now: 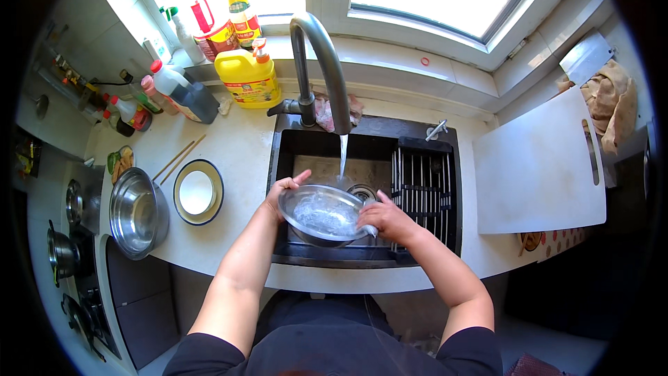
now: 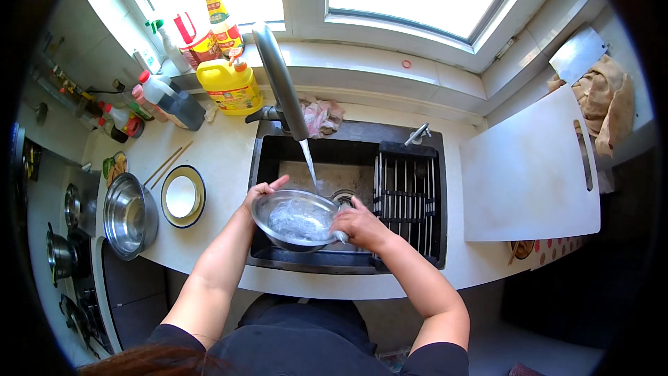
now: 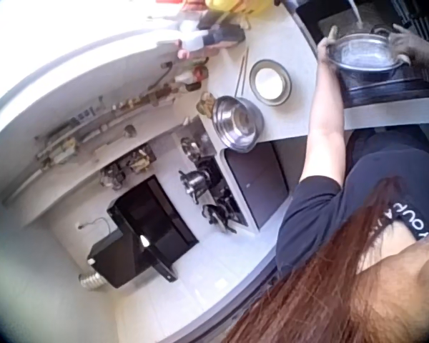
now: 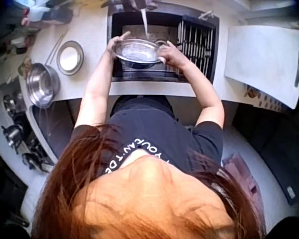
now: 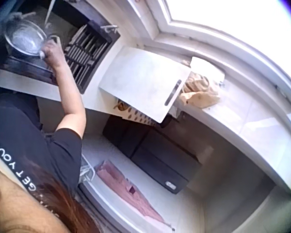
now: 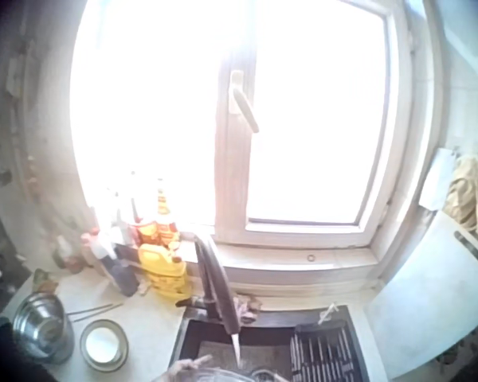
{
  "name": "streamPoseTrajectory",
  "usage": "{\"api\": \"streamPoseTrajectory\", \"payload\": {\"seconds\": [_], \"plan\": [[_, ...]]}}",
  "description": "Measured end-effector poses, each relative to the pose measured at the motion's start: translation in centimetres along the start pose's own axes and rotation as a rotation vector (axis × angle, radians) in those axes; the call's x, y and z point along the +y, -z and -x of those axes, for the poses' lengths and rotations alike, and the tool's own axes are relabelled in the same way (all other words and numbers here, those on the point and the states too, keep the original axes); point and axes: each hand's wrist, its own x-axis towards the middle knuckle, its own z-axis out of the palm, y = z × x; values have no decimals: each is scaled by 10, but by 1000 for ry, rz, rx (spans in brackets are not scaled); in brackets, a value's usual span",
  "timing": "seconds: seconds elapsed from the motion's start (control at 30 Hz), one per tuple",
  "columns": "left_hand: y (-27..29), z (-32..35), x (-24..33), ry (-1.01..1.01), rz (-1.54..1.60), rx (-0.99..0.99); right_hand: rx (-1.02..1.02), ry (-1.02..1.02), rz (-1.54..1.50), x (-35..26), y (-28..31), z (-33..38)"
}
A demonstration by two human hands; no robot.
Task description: The person washes a ceramic bowl, a small white dish, a pair of chopsticks, and a large metal basin with a cloth under running water in a sink.
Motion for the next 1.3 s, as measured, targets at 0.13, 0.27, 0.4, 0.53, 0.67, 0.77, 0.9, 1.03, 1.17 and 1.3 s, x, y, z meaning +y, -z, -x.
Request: {"api": "streamPoseTrajectory", "payload": {"seconds": [0.13,0.27,0.4,0.53,0.67,0.77,0.9,1.03,1.17,1.3], "plan": [[-15,-12,-18,-182,34,58,85,-384,-812,-16,5,0],[-13,-9,-31,-164,-59,55,466,-565,-1413,28,-34,3],[-15,-16,-36,-389,-376,447,857,-644,-1400,50,-56,-12],[-19,-28,-50,-651,-1128,794,782,-504,-950,9,-67,-56],[-48,-18,-68,-807,-1222,864,649,-476,-179,-34,-97,-94],[-47,-7,-69,-986,-1181,845,791,-635,2,-16,-91,-112],[-56,15,-68,-1035,-1202,721,590,-871,-796,20,-40,-105],[-62,3,-62,-920,-1245,766,835,-701,-23,-10,-88,-119],[-48,6,-59,-924,-1234,760,790,-684,62,-43,-83,-125],[-57,17,-68,-1016,-1068,647,756,-868,-524,38,-65,-120]]}}
